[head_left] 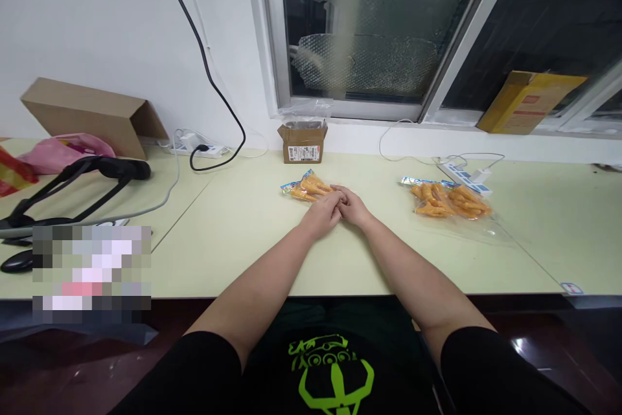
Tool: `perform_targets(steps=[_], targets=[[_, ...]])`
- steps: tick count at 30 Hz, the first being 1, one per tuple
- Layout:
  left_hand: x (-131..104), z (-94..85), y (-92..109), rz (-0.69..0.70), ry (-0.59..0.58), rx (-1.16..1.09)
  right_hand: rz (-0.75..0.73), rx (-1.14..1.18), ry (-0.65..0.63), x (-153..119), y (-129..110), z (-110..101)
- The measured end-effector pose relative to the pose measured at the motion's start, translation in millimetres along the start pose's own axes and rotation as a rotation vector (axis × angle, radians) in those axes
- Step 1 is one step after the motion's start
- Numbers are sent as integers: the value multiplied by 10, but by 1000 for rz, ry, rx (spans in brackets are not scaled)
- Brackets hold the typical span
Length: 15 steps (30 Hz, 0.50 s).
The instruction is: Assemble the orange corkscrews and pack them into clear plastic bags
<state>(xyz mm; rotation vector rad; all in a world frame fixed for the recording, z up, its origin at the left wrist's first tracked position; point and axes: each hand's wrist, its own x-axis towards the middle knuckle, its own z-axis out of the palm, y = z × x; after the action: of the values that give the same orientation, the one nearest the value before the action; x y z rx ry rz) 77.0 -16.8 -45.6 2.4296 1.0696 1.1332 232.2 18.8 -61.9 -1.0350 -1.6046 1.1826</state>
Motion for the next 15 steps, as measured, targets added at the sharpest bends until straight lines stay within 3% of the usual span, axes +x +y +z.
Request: perform_targets(steps=[4, 9, 12, 15], targets=[[-21, 18, -29, -15, -12, -67, 100, -73, 22, -62, -27, -50], [-42, -16, -32, -45, -76, -98, 171, -164, 153, -153, -48, -80], [-83, -135, -21, -69, -129, -47, 197, -87, 221, -212, -37, -87], [-227, -364, -32, -145, -146, 96, 248, 26, 245, -281, -25, -123]])
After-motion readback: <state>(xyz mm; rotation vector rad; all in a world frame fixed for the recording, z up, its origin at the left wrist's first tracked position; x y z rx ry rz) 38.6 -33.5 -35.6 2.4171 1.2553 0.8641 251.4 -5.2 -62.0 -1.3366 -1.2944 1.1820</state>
